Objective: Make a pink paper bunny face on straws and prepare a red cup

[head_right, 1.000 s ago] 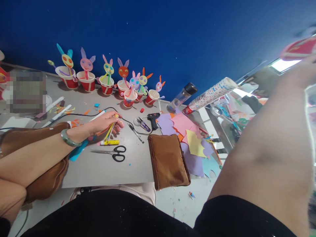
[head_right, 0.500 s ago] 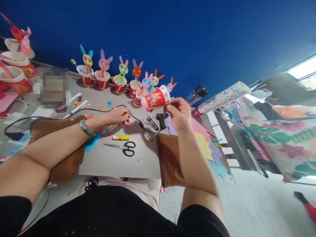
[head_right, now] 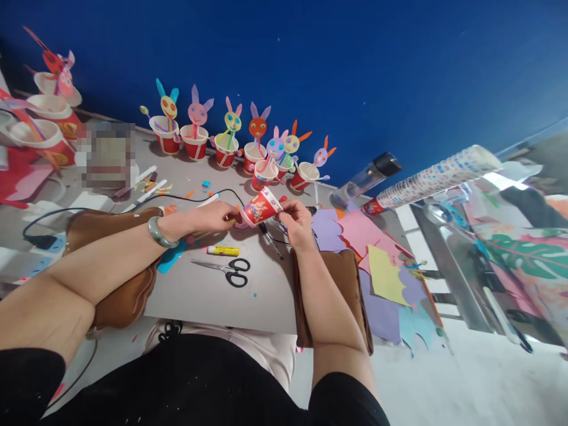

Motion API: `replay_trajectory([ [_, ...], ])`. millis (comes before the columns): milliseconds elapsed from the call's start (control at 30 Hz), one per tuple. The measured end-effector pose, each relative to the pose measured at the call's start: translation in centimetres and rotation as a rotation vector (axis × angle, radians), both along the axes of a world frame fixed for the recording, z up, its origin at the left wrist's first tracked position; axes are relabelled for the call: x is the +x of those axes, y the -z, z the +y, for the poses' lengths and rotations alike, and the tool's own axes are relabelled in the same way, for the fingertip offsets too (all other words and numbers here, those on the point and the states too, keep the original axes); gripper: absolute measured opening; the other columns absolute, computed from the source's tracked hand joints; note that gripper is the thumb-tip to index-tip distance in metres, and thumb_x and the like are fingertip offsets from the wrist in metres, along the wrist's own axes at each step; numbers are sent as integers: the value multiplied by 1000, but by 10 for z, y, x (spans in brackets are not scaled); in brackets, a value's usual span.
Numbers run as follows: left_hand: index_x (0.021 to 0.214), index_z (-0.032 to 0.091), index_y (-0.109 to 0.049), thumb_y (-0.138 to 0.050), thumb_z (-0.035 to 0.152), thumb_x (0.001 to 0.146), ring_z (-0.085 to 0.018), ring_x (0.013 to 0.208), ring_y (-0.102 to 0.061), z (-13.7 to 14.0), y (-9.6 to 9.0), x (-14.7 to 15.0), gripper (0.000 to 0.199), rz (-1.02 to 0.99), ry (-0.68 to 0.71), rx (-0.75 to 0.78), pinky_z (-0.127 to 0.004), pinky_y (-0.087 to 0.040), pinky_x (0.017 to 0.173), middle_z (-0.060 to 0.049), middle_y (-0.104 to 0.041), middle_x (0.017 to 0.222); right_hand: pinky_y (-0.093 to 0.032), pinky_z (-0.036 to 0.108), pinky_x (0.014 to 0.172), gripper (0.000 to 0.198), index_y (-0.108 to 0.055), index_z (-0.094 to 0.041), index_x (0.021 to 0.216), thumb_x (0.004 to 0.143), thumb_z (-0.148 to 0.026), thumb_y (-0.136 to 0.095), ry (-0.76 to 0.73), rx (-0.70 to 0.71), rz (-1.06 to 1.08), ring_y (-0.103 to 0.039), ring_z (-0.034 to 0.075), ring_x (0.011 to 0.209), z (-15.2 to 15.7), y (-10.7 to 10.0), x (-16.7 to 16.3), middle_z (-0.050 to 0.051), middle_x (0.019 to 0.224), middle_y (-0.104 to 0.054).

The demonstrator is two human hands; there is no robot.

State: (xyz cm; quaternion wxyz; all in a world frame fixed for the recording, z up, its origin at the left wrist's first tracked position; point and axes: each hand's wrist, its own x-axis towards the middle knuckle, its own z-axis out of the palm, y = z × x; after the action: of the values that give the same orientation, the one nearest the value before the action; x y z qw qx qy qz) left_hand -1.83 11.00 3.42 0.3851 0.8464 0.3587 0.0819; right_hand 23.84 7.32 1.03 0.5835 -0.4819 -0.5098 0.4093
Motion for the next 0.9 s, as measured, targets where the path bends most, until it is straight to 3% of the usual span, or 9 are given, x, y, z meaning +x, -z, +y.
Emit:
replay_trajectory([
  [100, 97, 19, -79, -63, 33, 81, -21, 79, -65, 3, 4, 2, 26, -51, -56, -68, -31, -43, 74, -8, -77, 89, -45, 26, 61, 23, -53, -24, 76, 64, -31, -71, -12, 16, -61, -53, 11, 60, 2, 9, 2, -5, 71, -59],
  [233, 87, 18, -74, -61, 30, 85, -24, 98, -67, 5, 5, 9, 18, -358, -331, -141, -35, -49, 91, -9, -75, 95, -44, 26, 62, 20, -53, -24, 77, 67, -28, -69, -49, 85, -74, -53, 11, 65, -3, 10, -3, -3, 77, -61],
  [300, 99, 18, -71, -52, 44, 96, -22, 99, -69, 2, 4, 13, 32, -448, -320, -218, -34, -53, 90, -8, -75, 101, -44, 25, 60, 19, -54, -24, 78, 70, -27, -71, -84, 107, -56, -53, 11, 64, -7, 8, -9, -3, 79, -62],
  [333, 108, 17, -69, -56, 49, 94, -21, 98, -70, 0, 3, 14, 37, -578, -301, -363, -34, -55, 88, -9, -74, 104, -44, 25, 60, 20, -54, -24, 79, 71, -28, -72, -102, 117, -50, -53, 11, 64, -9, 6, -12, -3, 79, -62],
  [500, 114, 17, -64, -93, 40, 65, -18, 87, -71, -13, -5, 15, 61, -703, -180, -751, -29, -57, 73, -7, -72, 100, -51, 27, 63, 24, -58, -24, 84, 76, -35, -78, -163, 123, -79, -61, 12, 68, -16, -1, -23, -1, 84, -68],
  [633, 102, 17, -65, -91, 29, 64, -16, 78, -70, -12, -13, 12, 47, -737, -286, -810, -30, -57, 70, -4, -72, 92, -56, 29, 65, 28, -62, -26, 102, 80, -34, -77, -29, 151, -141, -66, 13, 72, -20, -7, -21, 2, 103, -74],
  [733, 98, 18, -64, -87, 23, 64, -12, 72, -67, -8, -17, 13, 41, -855, -439, -761, -28, -55, 69, -2, -72, 87, -53, 28, 64, 17, -64, -25, 98, 85, -32, -73, 81, 191, -284, -63, 12, 67, -30, -15, -19, 0, 88, -72],
  [800, 95, 18, -64, -85, 22, 64, -11, 70, -65, -7, -19, 14, 38, -914, -511, -719, -25, -54, 68, 0, -70, 83, -49, 27, 61, 9, -67, -24, 89, 89, -32, -70, -38, 190, -454, -59, 12, 62, -41, -22, -21, -1, 74, -67],
  [900, 93, 17, -63, -86, 25, 64, -11, 70, -64, -7, -19, 15, 38, -953, -537, -704, -25, -53, 66, 1, -68, 82, -42, 25, 57, 13, -70, -21, 84, 92, -32, -68, -411, 172, -702, -52, 9, 55, -57, -31, -30, -3, 64, -63],
])
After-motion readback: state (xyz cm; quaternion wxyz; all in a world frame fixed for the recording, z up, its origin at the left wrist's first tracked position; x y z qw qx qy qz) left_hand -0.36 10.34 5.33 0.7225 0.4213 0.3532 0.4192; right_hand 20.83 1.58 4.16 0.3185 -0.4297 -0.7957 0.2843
